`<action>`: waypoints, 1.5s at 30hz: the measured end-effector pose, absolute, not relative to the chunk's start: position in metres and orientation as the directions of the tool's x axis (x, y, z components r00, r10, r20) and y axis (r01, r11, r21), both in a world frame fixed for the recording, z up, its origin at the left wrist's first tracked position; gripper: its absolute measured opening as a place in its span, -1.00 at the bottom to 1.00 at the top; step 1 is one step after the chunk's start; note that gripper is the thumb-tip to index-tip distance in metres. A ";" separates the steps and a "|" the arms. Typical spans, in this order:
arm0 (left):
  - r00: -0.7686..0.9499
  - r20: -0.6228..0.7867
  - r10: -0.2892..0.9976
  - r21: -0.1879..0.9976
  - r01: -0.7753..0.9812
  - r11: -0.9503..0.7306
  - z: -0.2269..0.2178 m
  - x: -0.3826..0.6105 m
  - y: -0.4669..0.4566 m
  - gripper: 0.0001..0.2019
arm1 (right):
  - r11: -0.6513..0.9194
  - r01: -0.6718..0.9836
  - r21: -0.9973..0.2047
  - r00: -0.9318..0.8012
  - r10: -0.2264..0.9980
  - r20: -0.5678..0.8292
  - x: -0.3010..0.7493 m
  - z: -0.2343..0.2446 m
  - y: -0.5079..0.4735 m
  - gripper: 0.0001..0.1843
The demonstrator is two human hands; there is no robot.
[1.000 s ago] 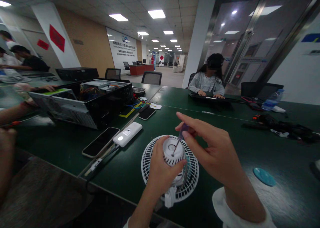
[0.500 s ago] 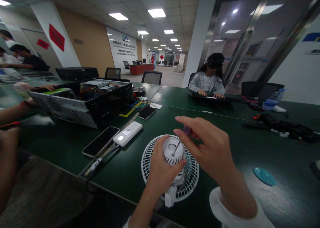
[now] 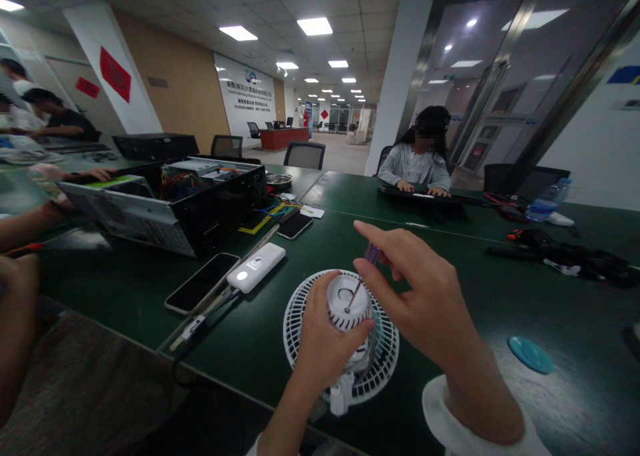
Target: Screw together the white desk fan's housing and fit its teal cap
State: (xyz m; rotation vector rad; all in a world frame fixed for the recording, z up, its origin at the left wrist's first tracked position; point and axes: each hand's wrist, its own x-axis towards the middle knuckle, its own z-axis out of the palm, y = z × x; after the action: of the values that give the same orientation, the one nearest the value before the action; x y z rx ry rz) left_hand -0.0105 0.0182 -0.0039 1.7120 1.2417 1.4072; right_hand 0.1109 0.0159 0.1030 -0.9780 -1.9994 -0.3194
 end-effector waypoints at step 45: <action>0.008 0.398 0.917 0.881 0.274 -0.385 0.000 -0.011 0.018 -0.41 | 0.627 0.755 -0.192 -0.314 0.602 0.734 0.114 0.103 0.016 -0.55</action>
State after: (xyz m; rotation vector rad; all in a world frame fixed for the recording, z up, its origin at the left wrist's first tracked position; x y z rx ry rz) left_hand -0.0110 0.0179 0.0004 1.7004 1.2295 1.4039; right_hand 0.1144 0.0158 0.1031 -1.0634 -2.0301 -0.2369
